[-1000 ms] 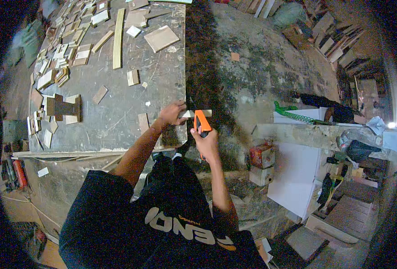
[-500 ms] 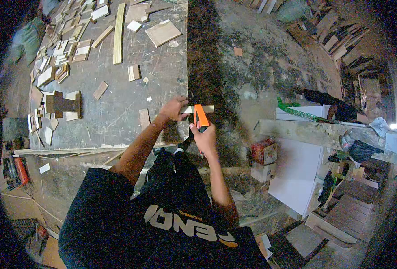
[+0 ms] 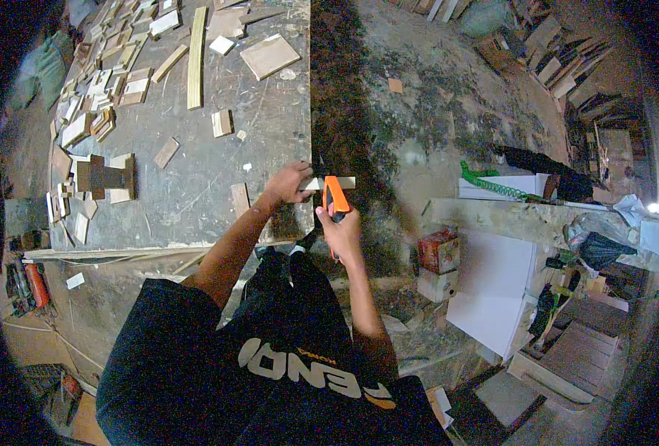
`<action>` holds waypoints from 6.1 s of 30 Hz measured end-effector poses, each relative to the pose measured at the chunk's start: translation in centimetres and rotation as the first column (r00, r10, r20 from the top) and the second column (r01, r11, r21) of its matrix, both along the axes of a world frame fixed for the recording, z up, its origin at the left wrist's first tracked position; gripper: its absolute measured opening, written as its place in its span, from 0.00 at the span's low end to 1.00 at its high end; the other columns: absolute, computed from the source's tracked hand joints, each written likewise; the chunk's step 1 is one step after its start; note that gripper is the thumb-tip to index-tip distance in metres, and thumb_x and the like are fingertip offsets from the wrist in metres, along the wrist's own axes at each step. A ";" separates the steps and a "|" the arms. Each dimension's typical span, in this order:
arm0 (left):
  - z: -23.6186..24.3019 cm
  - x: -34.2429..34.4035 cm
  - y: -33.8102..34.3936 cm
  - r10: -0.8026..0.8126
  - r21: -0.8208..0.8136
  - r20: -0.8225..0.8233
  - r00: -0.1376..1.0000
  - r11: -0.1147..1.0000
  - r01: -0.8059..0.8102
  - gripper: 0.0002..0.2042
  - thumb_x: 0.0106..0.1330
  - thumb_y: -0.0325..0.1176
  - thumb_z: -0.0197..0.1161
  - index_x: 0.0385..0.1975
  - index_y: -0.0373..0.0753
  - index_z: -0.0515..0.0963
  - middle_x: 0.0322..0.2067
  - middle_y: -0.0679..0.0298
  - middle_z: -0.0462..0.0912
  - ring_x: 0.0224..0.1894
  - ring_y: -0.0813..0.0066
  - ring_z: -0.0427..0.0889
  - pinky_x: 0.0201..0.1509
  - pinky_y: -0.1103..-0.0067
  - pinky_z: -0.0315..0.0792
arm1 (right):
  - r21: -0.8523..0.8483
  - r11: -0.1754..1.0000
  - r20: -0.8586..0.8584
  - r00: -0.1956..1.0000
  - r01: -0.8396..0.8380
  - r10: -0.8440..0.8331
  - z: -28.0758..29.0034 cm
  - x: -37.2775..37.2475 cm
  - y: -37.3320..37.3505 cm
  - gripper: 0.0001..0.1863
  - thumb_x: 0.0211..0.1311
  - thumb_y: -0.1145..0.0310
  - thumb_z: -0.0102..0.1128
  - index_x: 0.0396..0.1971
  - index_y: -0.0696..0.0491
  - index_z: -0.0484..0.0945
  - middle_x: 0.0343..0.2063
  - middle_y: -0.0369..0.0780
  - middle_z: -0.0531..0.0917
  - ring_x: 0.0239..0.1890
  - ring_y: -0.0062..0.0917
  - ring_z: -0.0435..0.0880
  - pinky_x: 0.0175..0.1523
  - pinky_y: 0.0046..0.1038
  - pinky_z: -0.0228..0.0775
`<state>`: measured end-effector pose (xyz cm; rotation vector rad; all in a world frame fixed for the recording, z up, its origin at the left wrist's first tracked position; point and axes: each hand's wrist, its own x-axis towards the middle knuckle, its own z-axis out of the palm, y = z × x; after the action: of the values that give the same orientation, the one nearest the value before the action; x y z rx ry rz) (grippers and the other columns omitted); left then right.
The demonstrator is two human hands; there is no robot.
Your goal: Using a handsaw to cut a small piece of wood at a workshop bench.
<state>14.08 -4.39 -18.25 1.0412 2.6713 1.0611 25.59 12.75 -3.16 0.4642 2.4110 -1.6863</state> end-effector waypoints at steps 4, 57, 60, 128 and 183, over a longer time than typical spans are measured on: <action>0.5 0.1 0.3 0.017 -0.030 0.109 0.994 0.999 -0.014 0.26 0.51 0.43 0.71 0.47 0.35 0.76 0.46 0.52 0.78 0.53 0.50 0.75 0.59 0.62 0.73 | -0.008 1.000 0.019 1.000 0.012 -0.012 0.2 0.3 0.1 0.15 0.65 0.72 0.67 0.28 0.49 0.65 0.14 0.30 0.70 0.10 0.14 0.65 0.14 0.23 0.53; 0.1 -0.1 1.0 0.004 -0.027 0.122 0.992 1.000 0.000 0.23 0.49 0.45 0.73 0.40 0.36 0.78 0.43 0.51 0.80 0.51 0.49 0.77 0.57 0.62 0.73 | -0.009 1.000 0.293 0.956 0.023 -0.019 5.5 -2.4 -0.3 0.13 0.60 0.69 0.70 0.29 0.55 0.71 0.23 0.33 0.75 0.24 0.20 0.70 0.32 0.32 0.66; -2.1 0.2 -0.2 0.030 0.052 0.007 1.000 0.998 -0.030 0.24 0.49 0.45 0.73 0.41 0.36 0.78 0.43 0.52 0.80 0.52 0.49 0.77 0.57 0.62 0.73 | -0.021 0.994 0.127 0.986 -0.104 0.106 6.3 -1.5 -1.6 0.15 0.68 0.72 0.62 0.25 0.50 0.64 0.13 0.30 0.68 0.10 0.13 0.63 0.14 0.24 0.51; -0.9 0.1 0.0 0.035 -0.061 0.019 0.999 0.998 -0.034 0.26 0.52 0.48 0.70 0.49 0.38 0.79 0.48 0.56 0.80 0.57 0.52 0.76 0.63 0.62 0.71 | -0.031 0.999 -0.095 0.995 -0.012 0.009 4.3 -0.1 -2.4 0.19 0.78 0.50 0.46 0.43 0.53 0.69 0.20 0.28 0.67 0.15 0.11 0.64 0.19 0.18 0.59; -2.6 0.2 -0.4 0.046 -0.042 0.015 0.999 0.998 -0.046 0.22 0.50 0.46 0.72 0.41 0.38 0.79 0.43 0.55 0.81 0.55 0.50 0.76 0.60 0.60 0.72 | 0.099 0.995 0.050 0.999 -0.013 0.008 3.6 1.4 -2.2 0.17 0.60 0.67 0.72 0.23 0.53 0.70 0.18 0.30 0.72 0.21 0.14 0.67 0.27 0.24 0.61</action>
<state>14.26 -4.80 -20.88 0.9646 2.7051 1.0119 27.01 10.59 0.47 0.5007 2.4654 -1.5376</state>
